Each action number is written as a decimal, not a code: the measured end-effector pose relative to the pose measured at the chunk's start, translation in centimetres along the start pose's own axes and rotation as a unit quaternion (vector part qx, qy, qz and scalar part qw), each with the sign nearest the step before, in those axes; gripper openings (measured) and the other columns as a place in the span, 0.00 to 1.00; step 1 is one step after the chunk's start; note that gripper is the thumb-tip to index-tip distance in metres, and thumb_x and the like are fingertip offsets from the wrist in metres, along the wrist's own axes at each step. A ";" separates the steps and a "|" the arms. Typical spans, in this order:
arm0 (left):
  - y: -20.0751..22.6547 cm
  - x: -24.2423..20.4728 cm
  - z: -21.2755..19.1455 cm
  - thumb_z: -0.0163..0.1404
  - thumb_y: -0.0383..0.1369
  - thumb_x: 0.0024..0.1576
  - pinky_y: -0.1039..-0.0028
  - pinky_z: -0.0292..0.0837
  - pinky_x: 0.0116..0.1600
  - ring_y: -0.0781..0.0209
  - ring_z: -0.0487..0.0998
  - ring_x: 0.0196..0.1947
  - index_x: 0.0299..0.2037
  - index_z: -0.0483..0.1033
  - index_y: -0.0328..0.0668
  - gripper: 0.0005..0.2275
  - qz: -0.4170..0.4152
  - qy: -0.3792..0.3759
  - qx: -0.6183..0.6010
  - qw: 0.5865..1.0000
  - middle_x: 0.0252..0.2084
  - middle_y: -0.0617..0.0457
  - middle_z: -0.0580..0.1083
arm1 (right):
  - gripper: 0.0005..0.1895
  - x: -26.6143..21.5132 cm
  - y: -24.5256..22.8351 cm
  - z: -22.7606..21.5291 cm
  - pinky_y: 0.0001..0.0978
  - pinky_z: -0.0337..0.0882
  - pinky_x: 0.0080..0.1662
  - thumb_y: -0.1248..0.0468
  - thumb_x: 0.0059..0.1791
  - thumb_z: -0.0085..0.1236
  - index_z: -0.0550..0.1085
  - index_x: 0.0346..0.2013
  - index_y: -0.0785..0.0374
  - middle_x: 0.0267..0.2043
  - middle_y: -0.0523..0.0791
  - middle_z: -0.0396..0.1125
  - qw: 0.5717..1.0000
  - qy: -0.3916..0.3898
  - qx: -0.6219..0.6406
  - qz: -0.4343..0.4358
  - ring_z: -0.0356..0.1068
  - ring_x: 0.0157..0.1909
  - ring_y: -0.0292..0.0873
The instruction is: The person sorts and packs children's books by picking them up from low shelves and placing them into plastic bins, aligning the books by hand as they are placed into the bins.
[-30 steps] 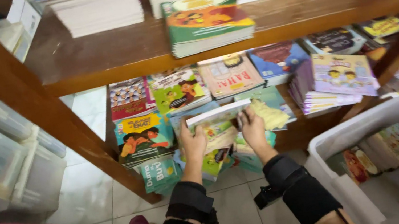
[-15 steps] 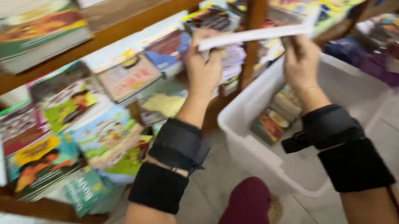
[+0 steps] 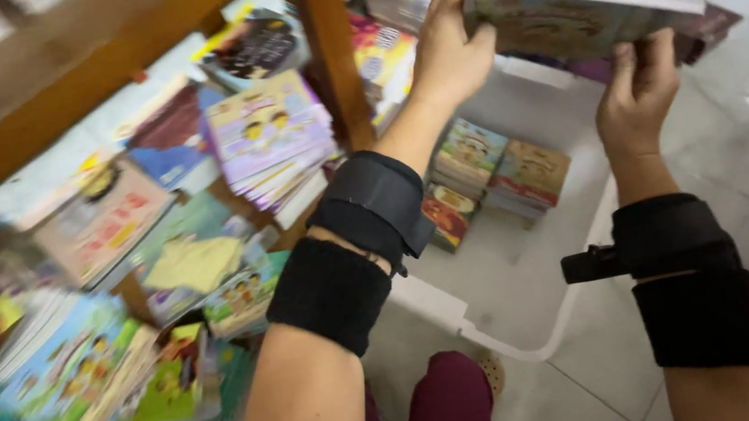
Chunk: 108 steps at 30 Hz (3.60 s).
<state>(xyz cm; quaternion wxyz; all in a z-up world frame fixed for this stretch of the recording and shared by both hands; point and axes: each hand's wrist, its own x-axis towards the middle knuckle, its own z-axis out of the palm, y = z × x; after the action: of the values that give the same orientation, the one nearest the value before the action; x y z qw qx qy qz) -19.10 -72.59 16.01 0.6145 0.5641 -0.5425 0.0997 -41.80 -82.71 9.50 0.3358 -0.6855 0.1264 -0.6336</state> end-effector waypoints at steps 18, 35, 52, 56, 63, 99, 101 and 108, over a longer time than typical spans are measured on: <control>-37.0 -15.9 15.8 0.55 0.36 0.53 0.57 0.56 0.74 0.45 0.64 0.72 0.67 0.67 0.53 0.28 -0.353 -0.348 0.269 0.826 0.69 0.47 0.67 | 0.17 -24.8 44.0 1.7 0.32 0.71 0.50 0.66 0.55 0.53 0.74 0.56 0.73 0.48 0.50 0.74 0.881 0.082 -0.148 0.441 0.72 0.47 0.40; -51.3 -21.1 15.5 0.42 0.33 0.61 0.49 0.59 0.68 0.43 0.68 0.66 0.70 0.58 0.31 0.26 -0.130 -0.209 0.569 0.785 0.69 0.38 0.64 | 0.12 -31.4 64.8 8.5 0.39 0.71 0.43 0.71 0.52 0.51 0.77 0.48 0.70 0.40 0.53 0.74 0.846 0.035 -0.319 0.425 0.73 0.39 0.46; -50.6 -20.4 14.6 0.44 0.33 0.57 0.57 0.67 0.60 0.49 0.76 0.55 0.69 0.60 0.31 0.28 -0.107 -0.222 0.577 0.779 0.66 0.39 0.67 | 0.14 -32.0 70.1 10.2 0.47 0.71 0.50 0.61 0.54 0.53 0.80 0.47 0.67 0.42 0.62 0.74 0.750 -0.091 -0.491 0.433 0.74 0.45 0.60; -51.0 -20.8 14.7 0.44 0.33 0.60 0.55 0.66 0.60 0.49 0.75 0.56 0.70 0.58 0.31 0.27 -0.096 -0.219 0.583 0.777 0.67 0.39 0.66 | 0.15 -28.7 66.2 12.2 0.52 0.70 0.50 0.59 0.54 0.51 0.77 0.47 0.67 0.40 0.60 0.75 0.721 -0.134 -0.523 0.435 0.73 0.45 0.63; -51.7 -21.3 14.9 0.44 0.33 0.62 0.53 0.65 0.62 0.46 0.74 0.57 0.70 0.59 0.32 0.26 -0.104 -0.233 0.581 0.773 0.68 0.37 0.66 | 0.17 -28.2 64.8 12.7 0.53 0.70 0.51 0.67 0.47 0.55 0.75 0.49 0.71 0.43 0.61 0.73 0.733 -0.157 -0.506 0.428 0.73 0.47 0.63; -47.6 -17.7 13.6 0.59 0.37 0.47 0.52 0.48 0.72 0.40 0.57 0.72 0.74 0.46 0.27 0.45 -0.216 -0.328 0.456 0.799 0.73 0.35 0.54 | 0.21 -26.6 61.3 4.8 0.49 0.75 0.46 0.65 0.48 0.57 0.75 0.55 0.67 0.43 0.59 0.75 0.849 -0.121 -0.437 0.272 0.76 0.44 0.58; -44.8 -16.1 12.7 0.61 0.37 0.46 0.52 0.40 0.74 0.40 0.51 0.74 0.74 0.42 0.29 0.49 -0.271 -0.354 0.428 0.786 0.75 0.36 0.49 | 0.20 -20.7 52.6 6.1 0.45 0.76 0.40 0.67 0.49 0.55 0.75 0.56 0.65 0.40 0.56 0.76 0.844 -0.096 -0.363 0.383 0.77 0.39 0.54; -32.9 -14.1 9.2 0.54 0.36 0.54 0.47 0.46 0.75 0.44 0.47 0.78 0.72 0.56 0.35 0.34 -0.460 -0.384 0.341 0.725 0.78 0.40 0.46 | 0.16 -9.5 35.0 3.5 0.35 0.77 0.33 0.67 0.52 0.52 0.77 0.53 0.61 0.42 0.45 0.75 0.813 -0.046 -0.198 0.546 0.78 0.38 0.41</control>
<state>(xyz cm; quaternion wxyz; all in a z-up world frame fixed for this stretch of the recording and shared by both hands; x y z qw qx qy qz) -5.58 -84.36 -16.30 0.0908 0.9060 -0.3353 -0.2421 -31.19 -101.95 -19.54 0.4889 -0.5840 0.5869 -0.2746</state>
